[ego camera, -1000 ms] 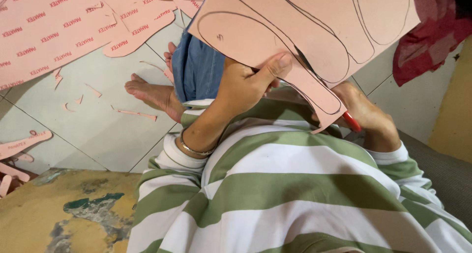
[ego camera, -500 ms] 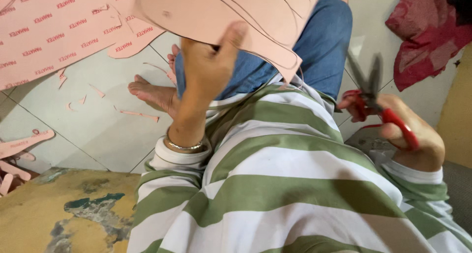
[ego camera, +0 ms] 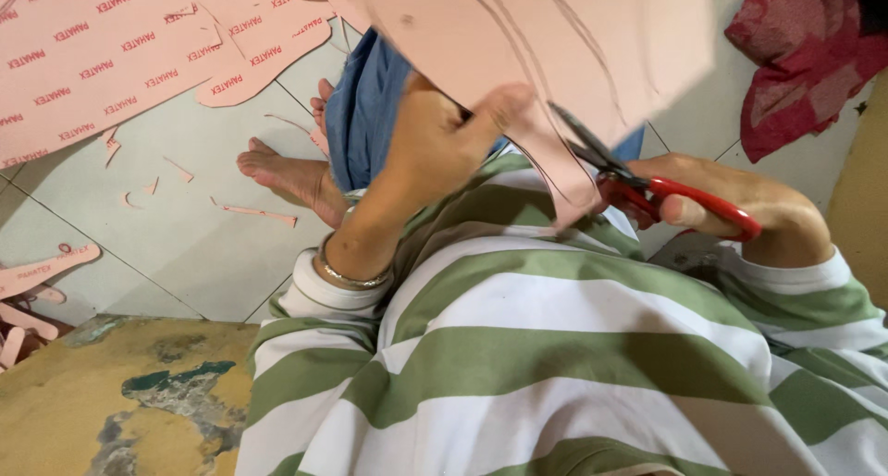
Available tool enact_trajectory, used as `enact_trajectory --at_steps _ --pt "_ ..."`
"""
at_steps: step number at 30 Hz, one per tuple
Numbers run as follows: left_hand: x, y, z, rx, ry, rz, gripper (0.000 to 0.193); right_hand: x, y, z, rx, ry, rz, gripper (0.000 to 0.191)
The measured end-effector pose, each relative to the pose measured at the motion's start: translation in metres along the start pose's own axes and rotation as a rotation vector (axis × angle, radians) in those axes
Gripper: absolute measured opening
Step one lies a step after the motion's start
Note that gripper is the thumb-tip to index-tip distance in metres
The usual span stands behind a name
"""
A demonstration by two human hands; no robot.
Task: The person sits on the floor with a large pink pattern sheet on their lap and cuts out insole-shaped pieces with red-handled scissors, following drawn outlines. They rotate the sheet and reposition pieces by hand as they cut each outline free, letting scraps fall to the floor.
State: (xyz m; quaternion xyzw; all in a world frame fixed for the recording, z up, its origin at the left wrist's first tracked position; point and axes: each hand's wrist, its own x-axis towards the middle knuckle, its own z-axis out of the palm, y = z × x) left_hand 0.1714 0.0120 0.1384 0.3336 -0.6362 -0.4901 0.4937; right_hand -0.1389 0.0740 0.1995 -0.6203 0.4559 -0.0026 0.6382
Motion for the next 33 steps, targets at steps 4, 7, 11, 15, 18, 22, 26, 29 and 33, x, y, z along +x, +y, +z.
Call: enact_trajectory --at_steps 4,7,11,15,18,22,26,29,33 --pt "-0.004 0.002 0.013 -0.351 0.046 -0.309 0.042 -0.002 0.011 0.017 0.057 0.252 -0.055 0.1" --pt "-0.006 0.005 0.016 -0.4 0.068 -0.388 0.043 0.002 0.021 0.015 0.001 0.229 -0.203 0.099" --pt "-0.005 0.012 0.011 -0.401 0.007 -0.413 0.039 0.009 0.025 0.012 0.013 0.165 -0.164 0.095" --pt "-0.003 0.019 0.005 -0.571 -0.061 -0.474 0.034 0.014 0.014 0.013 0.065 0.13 -0.231 0.089" --pt "-0.003 0.021 0.006 -0.732 -0.059 -0.532 0.031 0.013 0.002 0.011 0.115 0.108 -0.152 0.066" --pt "-0.006 0.018 0.013 -0.939 -0.009 -0.608 0.027 -0.001 0.001 0.022 0.363 0.151 -0.154 0.046" --pt "-0.008 0.015 0.017 -0.969 -0.03 -0.611 0.025 -0.013 0.032 0.018 0.299 0.198 -0.095 0.043" --pt "-0.007 0.016 0.015 -0.993 -0.039 -0.624 0.024 -0.017 0.068 0.009 0.255 0.268 -0.083 0.047" --pt "-0.007 0.02 0.01 -0.875 -0.029 -0.592 0.024 -0.016 0.106 0.013 0.271 0.367 -0.066 0.053"
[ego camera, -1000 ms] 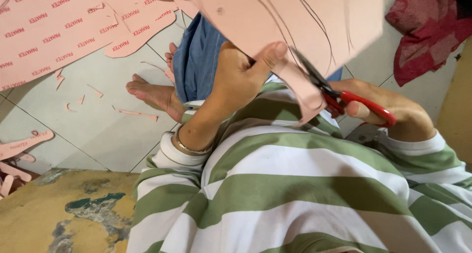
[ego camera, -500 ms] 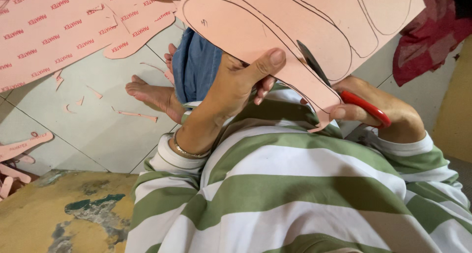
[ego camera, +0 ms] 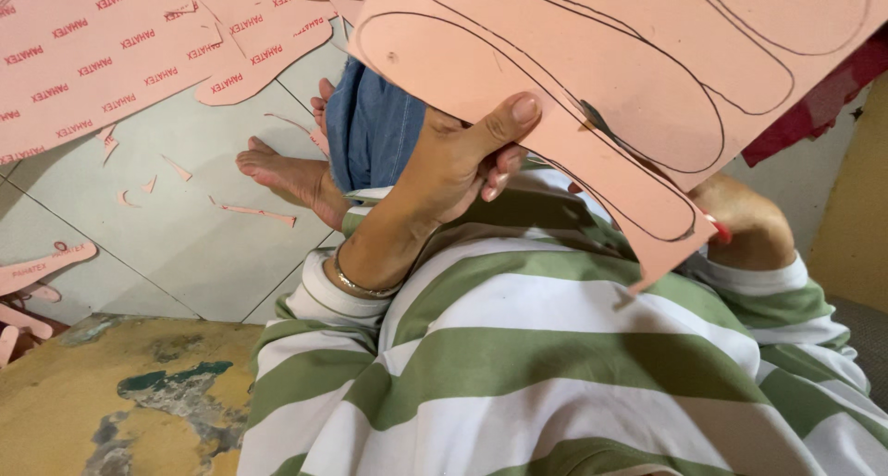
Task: The person sits on the floor with a large pink pattern sheet on their lap and cuts out insole-shaped pieces with red-handled scissors, following drawn outlines. They rotate the sheet and reposition pieces by hand as they cut each outline free, letting scraps fall to the floor.
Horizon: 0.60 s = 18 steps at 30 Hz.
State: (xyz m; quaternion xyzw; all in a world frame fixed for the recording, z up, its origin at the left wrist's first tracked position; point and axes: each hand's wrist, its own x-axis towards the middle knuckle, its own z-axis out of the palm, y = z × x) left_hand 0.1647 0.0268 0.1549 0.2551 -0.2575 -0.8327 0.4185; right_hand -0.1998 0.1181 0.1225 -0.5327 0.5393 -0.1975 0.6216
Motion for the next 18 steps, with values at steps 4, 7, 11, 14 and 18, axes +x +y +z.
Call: enact_trajectory --at_steps 4,7,11,14,18 --pt "-0.006 0.0 -0.001 0.153 0.029 0.032 0.027 -0.005 0.012 0.024 0.166 0.157 0.009 0.06" --pt "-0.01 -0.005 -0.002 0.26 -0.005 0.099 0.028 0.0 0.002 0.035 0.024 0.181 -0.075 0.064" --pt "-0.015 -0.015 -0.003 0.49 0.0 0.076 0.028 0.011 -0.011 0.038 -0.289 0.097 -0.191 0.069" --pt "-0.02 -0.017 -0.003 0.522 -0.03 0.145 0.026 0.017 -0.006 0.043 -0.276 0.07 -0.227 0.067" --pt "-0.027 -0.016 0.0 0.611 -0.107 0.304 0.019 0.016 0.015 0.044 -0.271 0.048 -0.244 0.064"
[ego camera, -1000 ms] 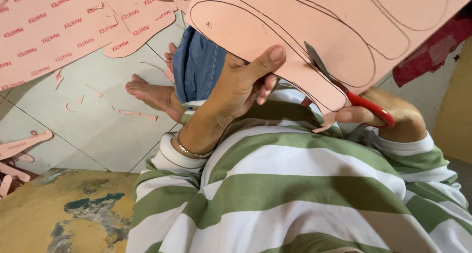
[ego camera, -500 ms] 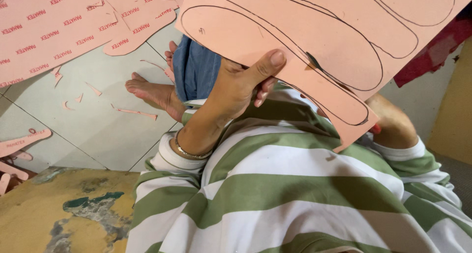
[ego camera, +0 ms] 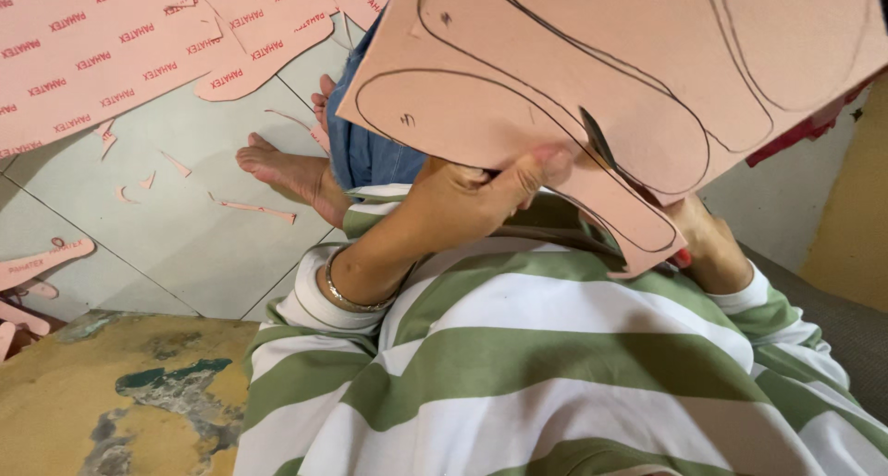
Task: The person sits on the floor with a large pink pattern sheet on their lap and cuts out insole-shaped pieces with red-handled scissors, following drawn outlines. They rotate the sheet and reposition pieces by hand as they cut each outline free, letting scraps fall to the floor.
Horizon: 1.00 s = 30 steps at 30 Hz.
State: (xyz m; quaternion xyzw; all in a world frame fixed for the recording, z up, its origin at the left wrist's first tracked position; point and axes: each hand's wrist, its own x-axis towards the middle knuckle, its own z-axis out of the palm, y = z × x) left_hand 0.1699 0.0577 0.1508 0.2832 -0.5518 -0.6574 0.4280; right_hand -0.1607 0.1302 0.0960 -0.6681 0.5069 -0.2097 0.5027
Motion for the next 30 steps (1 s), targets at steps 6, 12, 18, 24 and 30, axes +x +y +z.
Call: enact_trajectory --at_steps 6,12,18,24,30 --pt "-0.005 0.009 0.001 -0.074 -0.071 0.04 0.018 -0.037 0.041 -0.017 -0.034 -0.022 0.002 0.06" --pt "-0.005 0.02 0.007 -0.129 -0.075 -0.087 0.02 -0.054 0.089 -0.02 -0.088 -0.063 -0.017 0.056" --pt "-0.001 0.018 0.004 0.008 0.01 0.011 0.016 -0.02 0.053 -0.017 0.095 -0.078 -0.073 0.075" --pt "0.015 -0.002 0.001 -0.105 0.187 0.055 0.017 0.018 -0.013 -0.008 0.421 -0.103 0.134 0.09" --pt "0.034 0.007 -0.027 -0.342 0.54 0.106 0.02 0.024 -0.019 -0.017 0.068 -0.174 0.133 0.071"
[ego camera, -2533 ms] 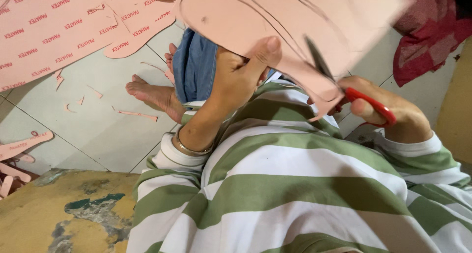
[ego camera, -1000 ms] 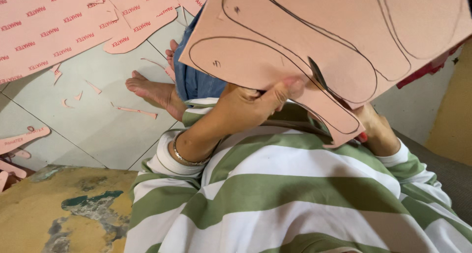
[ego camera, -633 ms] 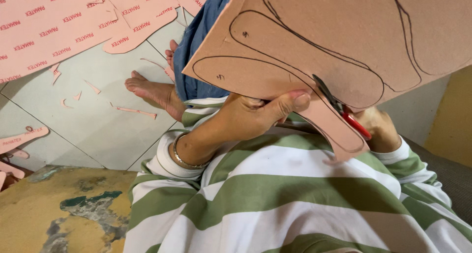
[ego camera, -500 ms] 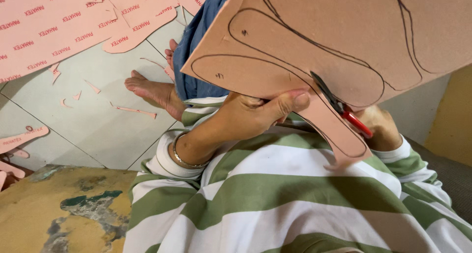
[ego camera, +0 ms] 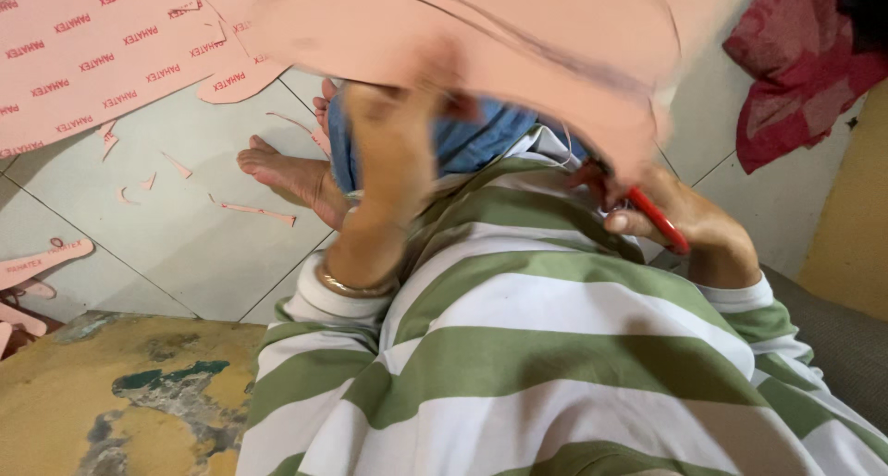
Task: The person sits on the floor with a large pink pattern sheet on their lap and cuts out insole-shaped pieces with red-handled scissors, following drawn outlines. They rotate the sheet and reposition pieces by hand as they cut each outline free, letting scraps fall to the floor.
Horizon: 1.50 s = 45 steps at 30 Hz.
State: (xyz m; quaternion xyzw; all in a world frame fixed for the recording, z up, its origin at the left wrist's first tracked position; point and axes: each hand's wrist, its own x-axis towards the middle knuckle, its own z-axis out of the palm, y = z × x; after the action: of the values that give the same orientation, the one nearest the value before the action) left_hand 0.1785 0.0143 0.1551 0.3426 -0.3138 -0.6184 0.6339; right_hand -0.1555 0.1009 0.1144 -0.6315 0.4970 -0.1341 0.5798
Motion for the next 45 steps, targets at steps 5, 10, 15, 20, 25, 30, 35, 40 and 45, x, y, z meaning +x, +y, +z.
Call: enact_trajectory --at_steps 5,10,15,20,25,30,35,40,45 --pt "0.018 0.013 -0.038 0.369 -0.069 0.309 0.024 -0.035 -0.022 0.001 0.408 0.068 0.033 0.099" --pt "0.016 -0.003 -0.023 0.713 -0.123 0.338 0.026 -0.061 -0.065 0.017 0.544 0.258 0.077 0.101" --pt "0.005 -0.024 0.017 0.569 -0.221 0.247 0.026 -0.033 -0.08 0.023 0.308 0.139 0.074 0.102" --pt "0.002 -0.039 0.02 0.575 -0.205 0.233 0.029 -0.013 -0.071 0.021 0.186 0.027 0.043 0.108" --pt "-0.002 -0.042 0.02 0.583 -0.231 0.255 0.029 -0.015 -0.066 0.016 0.162 -0.025 0.054 0.111" --pt "-0.009 -0.044 0.033 0.551 -0.275 0.275 0.028 -0.01 -0.057 0.024 0.075 0.073 -0.003 0.108" --pt "-0.018 -0.044 0.038 0.485 -0.362 0.173 0.024 -0.003 -0.048 0.032 -0.039 0.202 -0.028 0.109" --pt "-0.024 -0.043 0.043 0.492 -0.365 0.162 0.024 0.0 -0.043 0.042 0.003 0.299 -0.027 0.108" --pt "-0.025 -0.043 0.045 0.516 -0.391 0.182 0.023 -0.001 -0.032 0.044 -0.021 0.353 -0.012 0.108"
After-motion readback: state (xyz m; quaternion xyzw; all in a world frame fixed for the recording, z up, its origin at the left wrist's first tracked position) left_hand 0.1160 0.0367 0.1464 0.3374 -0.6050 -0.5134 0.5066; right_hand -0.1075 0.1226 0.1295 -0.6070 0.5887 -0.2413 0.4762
